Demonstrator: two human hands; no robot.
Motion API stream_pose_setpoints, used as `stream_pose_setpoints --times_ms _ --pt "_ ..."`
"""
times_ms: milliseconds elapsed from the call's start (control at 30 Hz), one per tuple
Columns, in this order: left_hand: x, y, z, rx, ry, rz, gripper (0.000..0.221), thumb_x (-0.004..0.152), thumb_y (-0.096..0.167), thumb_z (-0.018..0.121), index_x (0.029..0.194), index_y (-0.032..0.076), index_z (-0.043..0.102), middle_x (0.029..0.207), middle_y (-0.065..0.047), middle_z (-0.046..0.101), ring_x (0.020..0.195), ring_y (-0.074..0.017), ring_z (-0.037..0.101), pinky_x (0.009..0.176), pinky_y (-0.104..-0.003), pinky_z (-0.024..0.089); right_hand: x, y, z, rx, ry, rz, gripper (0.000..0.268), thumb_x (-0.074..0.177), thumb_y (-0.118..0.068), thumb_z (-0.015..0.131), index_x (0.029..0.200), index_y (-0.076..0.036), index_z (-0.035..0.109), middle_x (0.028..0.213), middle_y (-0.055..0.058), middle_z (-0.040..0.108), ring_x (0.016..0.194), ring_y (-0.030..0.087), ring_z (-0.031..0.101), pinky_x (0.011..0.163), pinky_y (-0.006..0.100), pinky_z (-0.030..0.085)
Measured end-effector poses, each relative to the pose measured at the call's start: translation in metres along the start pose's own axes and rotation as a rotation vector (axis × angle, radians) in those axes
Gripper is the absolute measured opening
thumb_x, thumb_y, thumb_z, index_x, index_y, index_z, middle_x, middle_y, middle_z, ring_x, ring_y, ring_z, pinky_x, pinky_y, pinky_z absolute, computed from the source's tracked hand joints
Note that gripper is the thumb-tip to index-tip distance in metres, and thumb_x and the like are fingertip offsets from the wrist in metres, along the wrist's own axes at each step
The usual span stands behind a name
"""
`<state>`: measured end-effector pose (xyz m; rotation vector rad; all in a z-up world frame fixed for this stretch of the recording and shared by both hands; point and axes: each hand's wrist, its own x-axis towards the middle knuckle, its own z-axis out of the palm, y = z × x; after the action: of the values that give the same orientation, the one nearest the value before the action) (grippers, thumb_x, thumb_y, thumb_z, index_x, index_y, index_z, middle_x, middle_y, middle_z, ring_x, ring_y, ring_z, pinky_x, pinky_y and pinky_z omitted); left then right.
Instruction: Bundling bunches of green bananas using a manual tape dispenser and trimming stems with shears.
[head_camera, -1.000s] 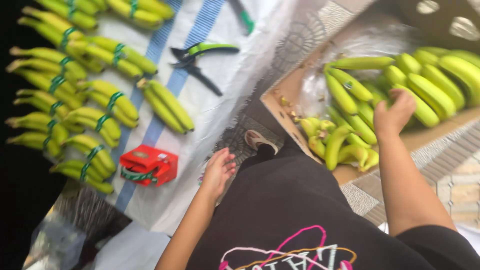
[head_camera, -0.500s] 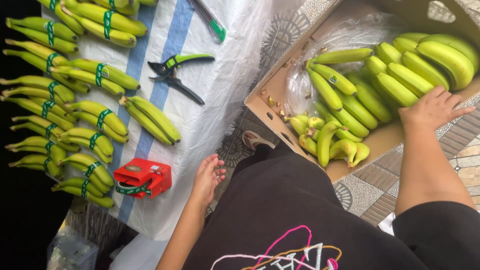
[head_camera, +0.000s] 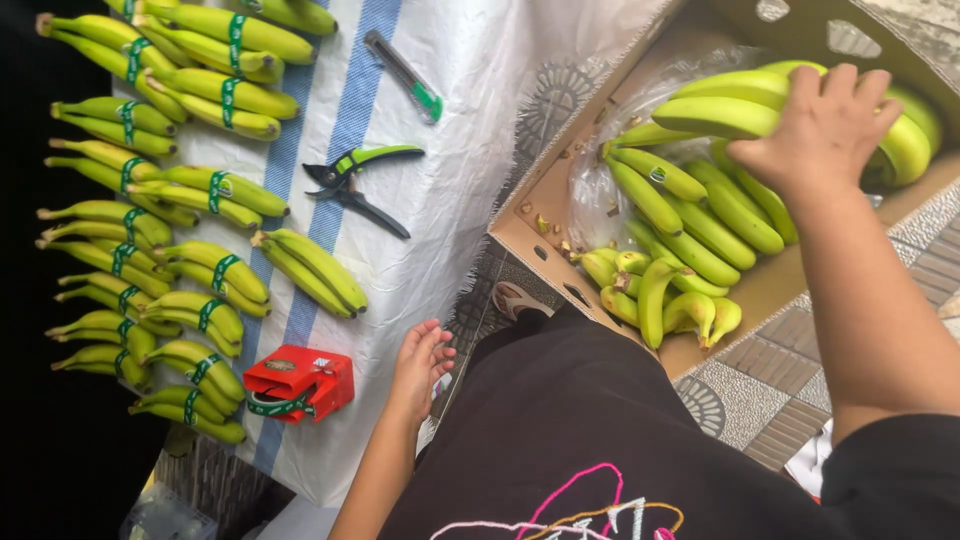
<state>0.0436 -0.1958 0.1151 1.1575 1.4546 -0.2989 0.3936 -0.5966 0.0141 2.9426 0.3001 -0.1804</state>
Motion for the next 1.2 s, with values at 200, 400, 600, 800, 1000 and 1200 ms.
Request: stream_pose_setpoints --times_ms 200,400,600,800,1000,1200 --pt "0.012 -0.016 -0.005 0.134 -0.001 0.038 0.034 0.092 0.022 0.061 0.125 0.013 0.058 0.108 -0.006 0.067 0.079 -0.0142 0.062 0.068 -0.026 0.048 -0.028 0.019 -0.036 0.24 -0.121 -0.051 0.093 0.07 -0.072 0.068 0.145 -0.016 0.071 0.12 0.023 0.067 0.108 0.044 0.046 0.085 0.053 0.04" --pt "-0.015 0.029 0.044 0.524 -0.256 0.461 0.078 0.075 0.043 0.08 0.142 0.02 0.046 0.128 -0.006 0.06 0.107 -0.0175 0.059 0.088 -0.033 0.05 -0.082 0.01 -0.068 -0.004 0.153 -0.403 0.097 0.053 -0.082 0.059 0.136 -0.034 0.07 0.121 -0.005 0.071 0.124 0.03 0.058 0.105 0.042 0.036" --pt "-0.06 0.098 0.175 1.105 -0.517 1.272 0.141 0.051 0.061 0.097 0.159 0.015 0.02 0.159 -0.019 0.035 0.151 -0.0364 0.032 0.122 -0.052 0.03 -0.105 -0.043 -0.143 0.011 0.205 -0.684 0.099 0.04 -0.069 0.069 0.131 -0.032 0.062 0.117 -0.007 0.066 0.113 0.022 0.062 0.12 0.056 0.034" --pt "-0.066 0.082 0.204 1.04 -0.538 1.262 0.098 0.06 0.035 0.079 0.145 0.01 0.037 0.138 -0.013 0.057 0.122 -0.0352 0.062 0.095 -0.05 0.051 -0.12 -0.051 -0.159 0.333 0.22 -0.707 0.07 0.065 -0.059 0.073 0.128 -0.03 0.064 0.121 -0.005 0.065 0.121 0.032 0.058 0.125 0.06 0.015" --pt "-0.085 0.101 0.174 0.912 -0.537 0.91 0.093 0.064 0.037 0.076 0.144 0.018 0.032 0.136 -0.012 0.059 0.116 -0.0339 0.066 0.096 -0.041 0.049 -0.13 -0.003 -0.119 1.599 0.394 -0.165 0.084 0.091 -0.027 0.056 0.168 -0.015 0.023 0.156 0.027 0.037 0.148 0.038 0.037 0.118 0.047 0.029" --pt "-0.107 0.111 0.158 0.571 -0.681 0.86 0.081 0.069 0.021 0.075 0.139 0.013 0.034 0.122 -0.005 0.059 0.088 -0.0152 0.061 0.082 -0.029 0.051 -0.14 -0.056 -0.082 1.694 -0.131 -0.47 0.135 0.053 -0.059 0.075 0.162 -0.009 0.013 0.168 0.012 0.026 0.163 0.029 0.007 0.133 0.053 -0.001"
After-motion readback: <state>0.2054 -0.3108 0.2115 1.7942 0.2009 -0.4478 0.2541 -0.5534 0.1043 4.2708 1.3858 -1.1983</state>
